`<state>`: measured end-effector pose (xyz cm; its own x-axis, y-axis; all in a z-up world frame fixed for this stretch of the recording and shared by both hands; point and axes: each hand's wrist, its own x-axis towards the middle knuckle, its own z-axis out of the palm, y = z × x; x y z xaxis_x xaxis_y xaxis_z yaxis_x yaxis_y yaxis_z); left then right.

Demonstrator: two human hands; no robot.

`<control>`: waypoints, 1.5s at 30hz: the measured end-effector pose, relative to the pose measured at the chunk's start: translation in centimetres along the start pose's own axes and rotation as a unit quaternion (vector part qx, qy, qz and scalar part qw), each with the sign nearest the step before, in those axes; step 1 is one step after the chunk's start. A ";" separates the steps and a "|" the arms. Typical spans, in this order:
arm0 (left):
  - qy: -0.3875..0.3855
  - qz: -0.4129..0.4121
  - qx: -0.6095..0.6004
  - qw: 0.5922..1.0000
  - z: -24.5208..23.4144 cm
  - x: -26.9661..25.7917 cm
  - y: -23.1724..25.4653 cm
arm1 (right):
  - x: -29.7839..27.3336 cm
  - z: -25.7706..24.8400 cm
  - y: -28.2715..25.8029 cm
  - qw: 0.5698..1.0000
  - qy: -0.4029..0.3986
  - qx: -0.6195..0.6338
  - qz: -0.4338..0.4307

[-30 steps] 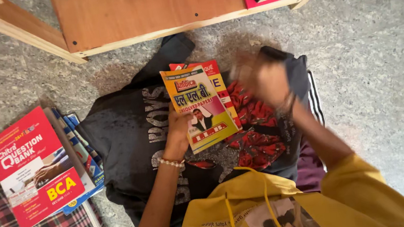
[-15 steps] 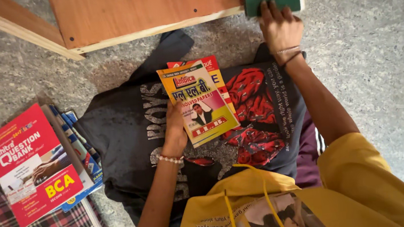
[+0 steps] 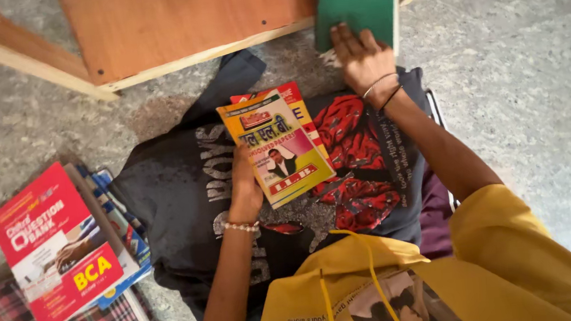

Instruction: The person sits on the floor and wipes a wooden shelf with a cloth. They remove books and pens from the shelf, wipe the pens, and then wipe the shelf surface. The person places the books and pens back on the shelf.

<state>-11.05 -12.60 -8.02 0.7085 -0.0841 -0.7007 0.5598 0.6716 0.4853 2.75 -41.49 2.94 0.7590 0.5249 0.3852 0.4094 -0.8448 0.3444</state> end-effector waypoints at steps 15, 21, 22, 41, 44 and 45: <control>0.002 0.081 0.110 0.991 1.1 -0.8 0.9 | -5.8 -5.8 -6.6 0.950 -0.006 0.312 -0.016; 0.005 0.082 0.169 0.982 2.6 0.9 2.3 | 1.9 9.8 6.7 0.975 -0.135 -0.022 0.176; 0.000 0.090 0.181 0.979 2.9 1.7 2.5 | 1.5 10.8 7.2 0.980 -0.124 -0.040 0.148; 0.074 0.424 0.487 0.760 2.1 5.2 5.0 | -5.0 -10.0 -13.4 0.923 -0.056 0.355 -0.136; 0.065 0.457 0.635 0.619 3.1 2.9 4.8 | -1.9 -9.2 -12.2 0.894 -0.020 0.446 -0.041; 0.066 0.442 0.647 0.618 3.6 2.6 4.8 | -0.5 -8.4 -11.2 0.887 -0.004 0.462 0.004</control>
<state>-4.95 -12.23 -5.58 0.9898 0.0128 0.1422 -0.0853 -0.7457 0.6608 -6.46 -31.36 6.08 0.7656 0.5208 0.3778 0.6416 -0.5746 -0.5081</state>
